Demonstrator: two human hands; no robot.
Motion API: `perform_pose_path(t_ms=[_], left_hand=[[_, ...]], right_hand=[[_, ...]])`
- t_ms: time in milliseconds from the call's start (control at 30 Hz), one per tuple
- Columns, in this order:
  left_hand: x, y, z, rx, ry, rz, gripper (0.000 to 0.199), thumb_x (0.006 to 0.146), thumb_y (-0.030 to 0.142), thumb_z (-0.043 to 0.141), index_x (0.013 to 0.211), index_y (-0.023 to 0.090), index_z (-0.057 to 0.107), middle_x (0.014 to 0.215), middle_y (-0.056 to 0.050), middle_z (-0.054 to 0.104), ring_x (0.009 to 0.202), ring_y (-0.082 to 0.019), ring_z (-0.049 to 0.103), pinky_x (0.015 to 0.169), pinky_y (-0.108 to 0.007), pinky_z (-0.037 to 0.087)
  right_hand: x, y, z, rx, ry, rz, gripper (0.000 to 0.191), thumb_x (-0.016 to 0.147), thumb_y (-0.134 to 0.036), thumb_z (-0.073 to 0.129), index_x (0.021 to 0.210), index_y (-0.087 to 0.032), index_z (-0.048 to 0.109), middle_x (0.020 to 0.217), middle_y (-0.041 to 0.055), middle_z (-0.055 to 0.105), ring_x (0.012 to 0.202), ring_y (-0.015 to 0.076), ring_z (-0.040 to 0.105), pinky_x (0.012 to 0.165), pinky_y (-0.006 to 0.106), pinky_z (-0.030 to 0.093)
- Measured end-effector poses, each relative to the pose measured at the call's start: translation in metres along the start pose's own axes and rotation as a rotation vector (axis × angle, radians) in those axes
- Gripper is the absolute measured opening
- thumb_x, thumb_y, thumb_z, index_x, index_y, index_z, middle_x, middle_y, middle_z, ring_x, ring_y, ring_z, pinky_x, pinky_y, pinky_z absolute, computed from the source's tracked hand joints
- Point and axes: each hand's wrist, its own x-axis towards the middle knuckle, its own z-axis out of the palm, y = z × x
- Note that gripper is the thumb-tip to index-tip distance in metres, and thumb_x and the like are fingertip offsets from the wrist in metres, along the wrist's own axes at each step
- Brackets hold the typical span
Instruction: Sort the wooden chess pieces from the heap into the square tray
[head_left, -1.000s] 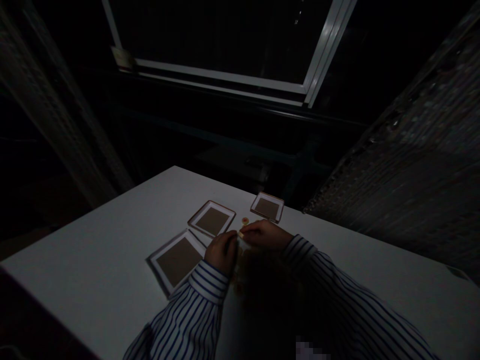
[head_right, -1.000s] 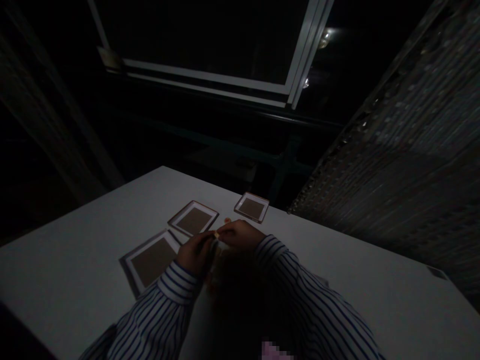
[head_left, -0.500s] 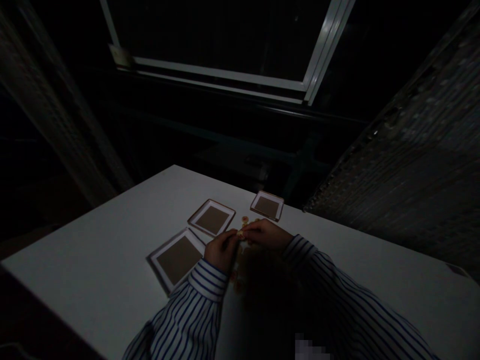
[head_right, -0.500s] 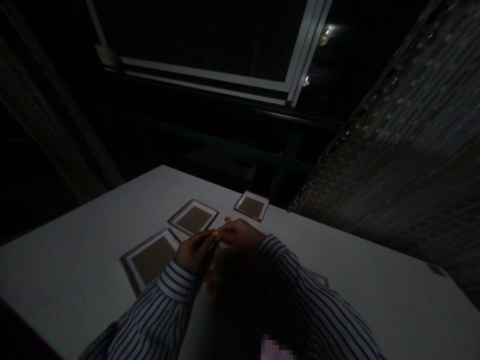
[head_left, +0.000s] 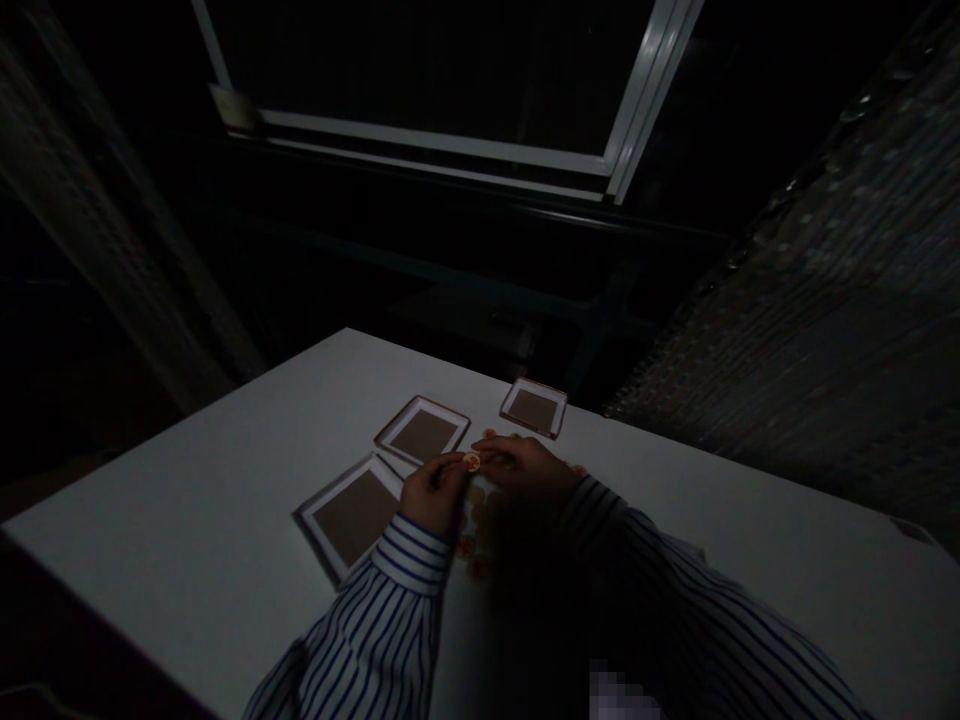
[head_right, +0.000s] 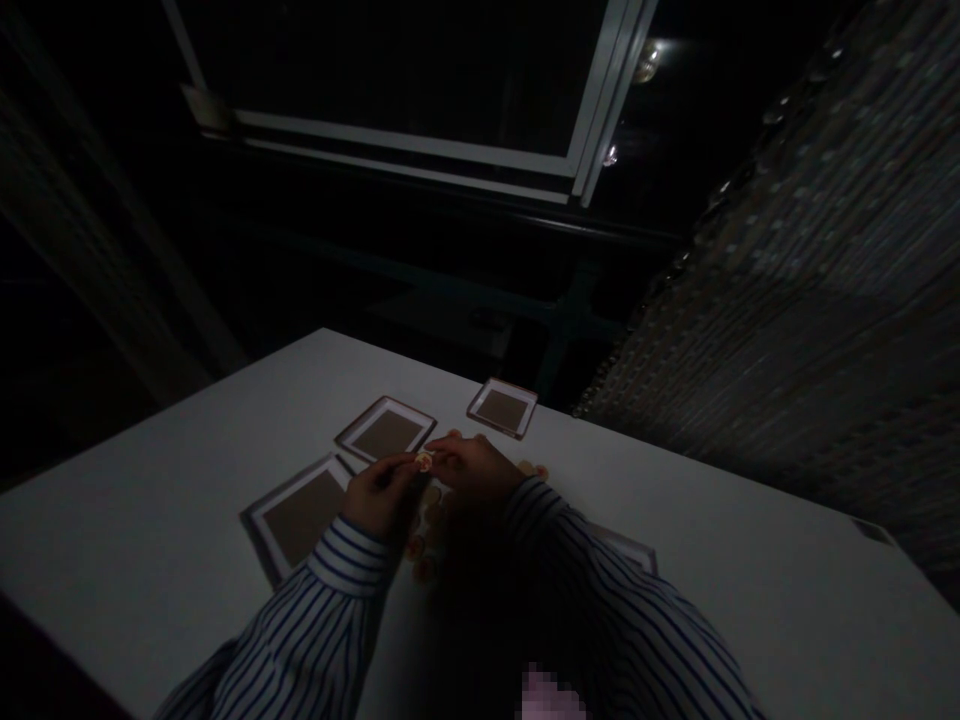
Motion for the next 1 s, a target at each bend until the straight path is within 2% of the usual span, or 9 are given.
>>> perform_pose_path(t_ms=[100, 233, 333, 433, 600, 733, 1000], left_hand=[[0.0, 0.001, 0.0, 0.005, 0.029, -0.002, 0.026, 0.064, 0.034, 0.061, 0.079, 0.012, 0.063, 0.07, -0.006, 0.069, 0.067, -0.017, 0.064, 0.061, -0.027, 0.052], [0.0, 0.001, 0.0, 0.026, 0.045, 0.021, 0.025, 0.065, 0.034, 0.06, 0.078, 0.013, 0.063, 0.069, -0.005, 0.069, 0.064, -0.017, 0.064, 0.059, -0.026, 0.051], [0.0, -0.002, -0.001, 0.072, 0.061, 0.038, 0.026, 0.065, 0.036, 0.058, 0.077, 0.014, 0.064, 0.068, -0.005, 0.068, 0.065, -0.017, 0.063, 0.06, -0.027, 0.051], [0.003, -0.004, -0.004, 0.155, 0.07, 0.054, 0.031, 0.067, 0.039, 0.055, 0.082, 0.014, 0.064, 0.075, -0.006, 0.068, 0.071, -0.018, 0.063, 0.066, -0.029, 0.05], [0.006, -0.005, -0.01, 0.284, 0.156, 0.073, 0.034, 0.072, 0.039, 0.049, 0.09, 0.014, 0.063, 0.082, -0.008, 0.067, 0.073, -0.019, 0.062, 0.068, -0.031, 0.049], [0.008, -0.006, -0.015, 0.289, 0.192, 0.11, 0.034, 0.073, 0.038, 0.048, 0.091, 0.014, 0.062, 0.086, -0.009, 0.066, 0.076, -0.019, 0.061, 0.072, -0.032, 0.048], [0.011, -0.012, -0.016, 0.268, 0.173, 0.126, 0.03, 0.073, 0.035, 0.047, 0.089, 0.014, 0.062, 0.088, -0.009, 0.066, 0.082, -0.02, 0.06, 0.076, -0.033, 0.047]], right_hand=[[0.001, -0.006, 0.0, -0.234, -0.006, -0.068, 0.029, 0.077, -0.031, 0.051, 0.103, -0.02, 0.057, 0.088, 0.0024, 0.063, 0.078, 0.0133, 0.056, 0.073, 0.026, 0.039], [0.003, -0.01, 0.002, -0.395, 0.015, -0.099, 0.027, 0.078, -0.031, 0.05, 0.102, -0.02, 0.056, 0.092, 0.0025, 0.062, 0.084, 0.0138, 0.054, 0.076, 0.026, 0.036], [0.005, -0.012, 0.003, -0.432, 0.019, -0.104, 0.025, 0.081, -0.032, 0.045, 0.099, -0.019, 0.056, 0.087, 0.0028, 0.062, 0.081, 0.0133, 0.054, 0.072, 0.024, 0.036], [0.006, -0.012, 0.005, -0.456, 0.025, -0.038, 0.025, 0.081, -0.033, 0.044, 0.098, -0.02, 0.057, 0.083, 0.0024, 0.062, 0.077, 0.013, 0.054, 0.07, 0.024, 0.035], [0.009, -0.006, 0.011, -0.546, -0.025, 0.054, 0.024, 0.079, -0.034, 0.046, 0.094, -0.02, 0.058, 0.086, 0.0031, 0.062, 0.082, 0.0151, 0.054, 0.075, 0.028, 0.032], [0.014, -0.004, 0.018, -0.643, -0.064, 0.044, 0.026, 0.08, -0.037, 0.042, 0.091, -0.021, 0.06, 0.092, 0.0047, 0.06, 0.088, 0.0175, 0.052, 0.076, 0.031, 0.031], [0.022, -0.003, 0.028, -0.709, -0.167, 0.093, 0.028, 0.079, -0.037, 0.043, 0.095, -0.021, 0.059, 0.095, 0.0056, 0.057, 0.088, 0.0186, 0.051, 0.076, 0.031, 0.034]])
